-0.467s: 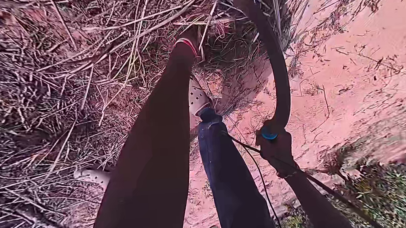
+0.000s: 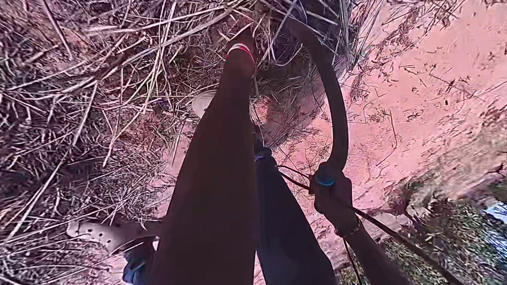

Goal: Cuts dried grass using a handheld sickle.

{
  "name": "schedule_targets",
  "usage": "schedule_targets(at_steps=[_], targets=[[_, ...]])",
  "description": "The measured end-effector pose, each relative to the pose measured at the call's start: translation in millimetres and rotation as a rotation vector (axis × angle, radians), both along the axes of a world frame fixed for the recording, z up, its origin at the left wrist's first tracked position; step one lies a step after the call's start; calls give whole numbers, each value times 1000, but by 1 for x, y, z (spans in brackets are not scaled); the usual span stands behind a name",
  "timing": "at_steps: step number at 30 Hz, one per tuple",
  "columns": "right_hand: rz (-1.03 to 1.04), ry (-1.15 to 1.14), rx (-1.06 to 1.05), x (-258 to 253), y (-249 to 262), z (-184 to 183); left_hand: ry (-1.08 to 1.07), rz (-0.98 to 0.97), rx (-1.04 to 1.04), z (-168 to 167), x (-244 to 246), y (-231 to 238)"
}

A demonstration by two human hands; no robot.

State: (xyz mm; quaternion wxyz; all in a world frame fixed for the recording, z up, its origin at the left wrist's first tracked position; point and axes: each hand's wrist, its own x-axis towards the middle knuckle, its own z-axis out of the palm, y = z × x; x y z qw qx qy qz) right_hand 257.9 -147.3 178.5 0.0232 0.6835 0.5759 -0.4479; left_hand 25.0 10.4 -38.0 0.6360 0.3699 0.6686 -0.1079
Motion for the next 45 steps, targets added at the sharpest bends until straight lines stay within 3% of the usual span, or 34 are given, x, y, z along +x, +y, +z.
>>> schedule_targets(at_steps=[2,5,7,11,14,18,22,26,30,35,38,42,45], targets=[[45,-16,-1,0,6,-3,-21,222,-63,1,-2,-24],[136,-58,-60,-4,21,-28,44,864,-70,-9,5,-58],[169,-108,-122,-5,32,-54,40,1059,-44,-16,17,-70],[124,-101,-167,-4,50,-115,6,1133,-37,-22,27,-68],[55,-133,-344,-7,49,-153,-17,1170,16,-26,26,-74],[50,-230,-329,-22,47,-137,16,1150,30,-20,29,-72],[52,-151,-106,-28,41,-129,62,1116,-27,-19,32,-71],[137,-204,-351,-40,57,-162,96,1072,-18,-11,26,-71],[100,-255,-417,-59,73,-143,75,1055,-26,-7,26,-72],[231,-411,-541,-71,117,-144,107,1024,34,-11,26,-74],[258,-438,-566,-63,119,-143,128,831,94,-11,9,-70],[187,-448,-584,-64,107,-131,102,343,133,0,-32,-54],[162,-452,-582,-63,102,-127,51,172,168,4,-43,-43]])
